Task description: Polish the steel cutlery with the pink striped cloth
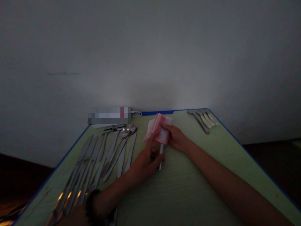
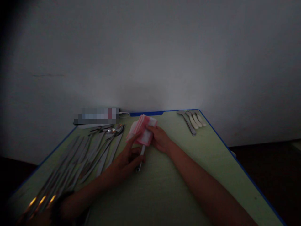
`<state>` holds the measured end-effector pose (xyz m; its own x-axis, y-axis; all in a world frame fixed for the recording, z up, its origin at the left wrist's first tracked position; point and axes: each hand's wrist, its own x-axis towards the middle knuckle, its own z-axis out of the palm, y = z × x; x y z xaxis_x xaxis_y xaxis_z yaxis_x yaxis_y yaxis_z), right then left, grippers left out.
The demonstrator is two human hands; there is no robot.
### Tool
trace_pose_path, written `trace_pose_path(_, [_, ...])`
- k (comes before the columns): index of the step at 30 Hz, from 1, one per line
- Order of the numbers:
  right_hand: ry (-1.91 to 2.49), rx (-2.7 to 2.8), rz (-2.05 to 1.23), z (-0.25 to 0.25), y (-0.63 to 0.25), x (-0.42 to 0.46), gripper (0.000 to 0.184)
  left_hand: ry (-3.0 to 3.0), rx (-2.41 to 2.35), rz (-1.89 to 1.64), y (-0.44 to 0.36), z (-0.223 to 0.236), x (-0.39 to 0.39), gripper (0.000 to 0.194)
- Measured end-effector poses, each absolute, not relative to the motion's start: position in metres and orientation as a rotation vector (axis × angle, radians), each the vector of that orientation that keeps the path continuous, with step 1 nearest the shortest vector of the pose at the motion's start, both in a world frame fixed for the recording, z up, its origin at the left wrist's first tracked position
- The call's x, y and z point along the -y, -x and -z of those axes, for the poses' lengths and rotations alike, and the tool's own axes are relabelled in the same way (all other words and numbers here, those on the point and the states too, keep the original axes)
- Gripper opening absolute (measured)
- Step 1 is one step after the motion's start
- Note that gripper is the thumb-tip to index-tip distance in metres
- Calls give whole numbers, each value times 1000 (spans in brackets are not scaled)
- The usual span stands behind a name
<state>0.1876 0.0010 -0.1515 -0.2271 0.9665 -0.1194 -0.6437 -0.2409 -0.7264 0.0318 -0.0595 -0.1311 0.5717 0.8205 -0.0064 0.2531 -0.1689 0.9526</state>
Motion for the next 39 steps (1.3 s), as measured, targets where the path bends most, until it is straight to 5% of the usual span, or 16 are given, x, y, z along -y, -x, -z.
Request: trace_pose_path(39, [709,610,-1718,149,-187,0,14,-1727,-925,-645,-31,132,60,70])
